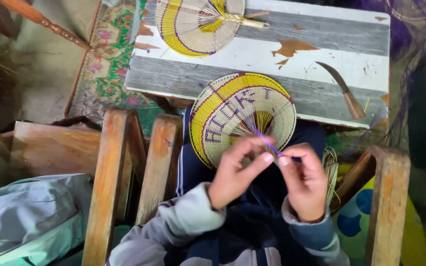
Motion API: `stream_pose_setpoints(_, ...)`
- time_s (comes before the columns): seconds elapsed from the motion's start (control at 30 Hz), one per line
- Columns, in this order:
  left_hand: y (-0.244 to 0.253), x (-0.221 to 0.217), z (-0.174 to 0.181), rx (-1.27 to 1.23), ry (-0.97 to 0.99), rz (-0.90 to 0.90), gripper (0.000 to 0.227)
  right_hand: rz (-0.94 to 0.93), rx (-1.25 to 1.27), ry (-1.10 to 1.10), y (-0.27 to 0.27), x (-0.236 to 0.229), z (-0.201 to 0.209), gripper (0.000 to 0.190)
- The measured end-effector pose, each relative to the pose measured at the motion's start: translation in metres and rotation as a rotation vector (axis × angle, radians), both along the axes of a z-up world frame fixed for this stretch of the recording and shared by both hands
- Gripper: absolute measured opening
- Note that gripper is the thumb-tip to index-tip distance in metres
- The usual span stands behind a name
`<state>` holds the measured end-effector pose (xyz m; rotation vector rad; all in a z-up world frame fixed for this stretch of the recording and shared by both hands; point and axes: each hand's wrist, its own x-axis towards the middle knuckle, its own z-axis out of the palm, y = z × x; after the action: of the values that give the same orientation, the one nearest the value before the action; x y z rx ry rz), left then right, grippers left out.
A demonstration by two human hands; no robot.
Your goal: Refining a purple woven pattern on a circular hand fan using thin fibers
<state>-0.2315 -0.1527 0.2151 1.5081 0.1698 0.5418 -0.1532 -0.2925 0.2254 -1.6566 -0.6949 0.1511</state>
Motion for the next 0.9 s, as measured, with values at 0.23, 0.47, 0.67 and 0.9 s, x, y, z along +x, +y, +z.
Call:
stream_pose_setpoints(0.23, 0.012, 0.0, 0.0, -0.287, -0.067, -0.047, 0.011, 0.115, -0.095, -0.203, -0.003, -0.007, 0.024, 0.014)
stream_pose_setpoints(0.47, 0.092, 0.001, 0.002, -0.701, -0.292, 0.251, 0.01, 0.89, 0.324, -0.224, -0.024, -0.002, 0.047, 0.015)
stream_pose_setpoints(0.67, 0.023, -0.02, 0.023, -0.204, -0.238, -0.074, 0.062, 0.222, 0.161, -0.124, -0.01, -0.023, 0.022, 0.007)
stream_pose_setpoints(0.9, 0.0, -0.016, 0.027, 0.228, -0.206, 0.077, 0.02, 0.17, -0.088, -0.376, 0.004, -0.018, 0.027, 0.015)
